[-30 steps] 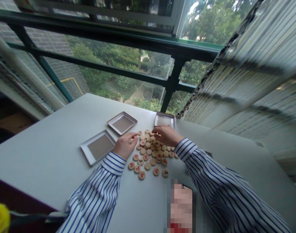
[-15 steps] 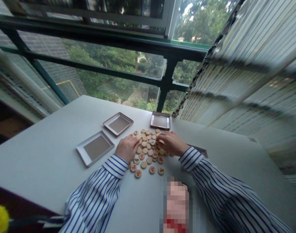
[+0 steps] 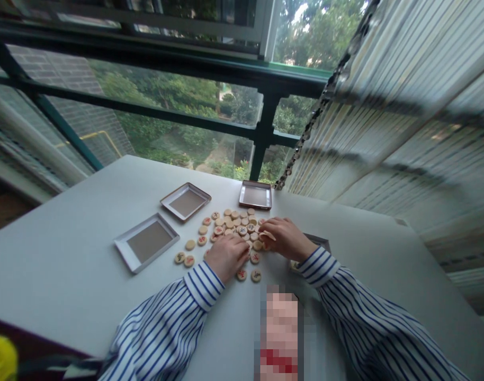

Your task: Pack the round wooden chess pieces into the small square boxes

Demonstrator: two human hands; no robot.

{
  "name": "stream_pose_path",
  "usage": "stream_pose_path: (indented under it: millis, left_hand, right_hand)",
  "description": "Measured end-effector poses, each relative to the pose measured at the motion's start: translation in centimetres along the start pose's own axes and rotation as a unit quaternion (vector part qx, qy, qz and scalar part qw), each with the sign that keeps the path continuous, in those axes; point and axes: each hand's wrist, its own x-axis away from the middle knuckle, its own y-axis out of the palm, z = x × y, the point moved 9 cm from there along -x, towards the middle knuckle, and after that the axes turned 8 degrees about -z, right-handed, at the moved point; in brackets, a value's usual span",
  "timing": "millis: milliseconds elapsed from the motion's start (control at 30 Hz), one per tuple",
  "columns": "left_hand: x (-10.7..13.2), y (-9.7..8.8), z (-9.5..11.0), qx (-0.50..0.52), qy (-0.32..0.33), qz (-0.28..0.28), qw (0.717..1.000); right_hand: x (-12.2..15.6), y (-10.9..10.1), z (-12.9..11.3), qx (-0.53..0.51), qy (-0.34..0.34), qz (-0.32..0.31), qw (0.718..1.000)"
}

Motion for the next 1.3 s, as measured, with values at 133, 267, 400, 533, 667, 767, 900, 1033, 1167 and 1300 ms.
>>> stream_pose_path:
  millis: [133,267,400,533,667,767,900,1033,1167,1300]
  left_hand:
    - [-0.2,0.1,0.1,-0.006,0.001,-0.005,1.000]
    - [-0.8,-0.1,1.5,-0.006,0.018,0.005,1.000]
    - [-2.1,0.9,3.6,-0.025,0.032,-0.013,0.999]
    - [-2.8,1.9,5.0,-0.026,0.044,-0.010,0.999]
    - [-3.0,2.8,5.2,-0.039,0.043,-0.025,0.998]
    - [-2.8,2.6,4.7,-0.020,0.044,-0.021,0.999]
    - [-2.0,0.9,2.5,0.048,0.031,0.019,0.998]
    - [-0.5,-1.4,-0.7,0.086,-0.010,0.094,0.992]
    - [0.7,-2.4,-2.5,0.086,-0.045,0.122,0.988]
    - [1.0,-2.5,-2.8,0.095,-0.050,0.134,0.985]
  right_hand:
    - [0.8,-0.4,0.7,-0.010,0.010,0.013,1.000]
    - [1.5,-0.7,1.7,-0.014,0.027,0.039,0.999]
    - [2.3,-0.8,2.3,-0.015,0.038,0.044,0.998]
    - [3.3,-0.8,3.1,-0.021,0.049,0.051,0.997]
    - [4.1,-0.8,3.9,-0.028,0.064,0.056,0.996]
    - [4.4,-0.7,4.0,-0.032,0.064,0.056,0.996]
    - [4.5,-0.7,2.7,-0.025,0.048,0.047,0.997]
    - [4.3,-0.1,0.3,-0.023,0.013,0.013,1.000]
    - [3.9,0.8,-1.8,-0.005,-0.014,-0.030,0.999]
    - [3.7,1.2,-0.8,0.020,0.038,-0.045,0.998]
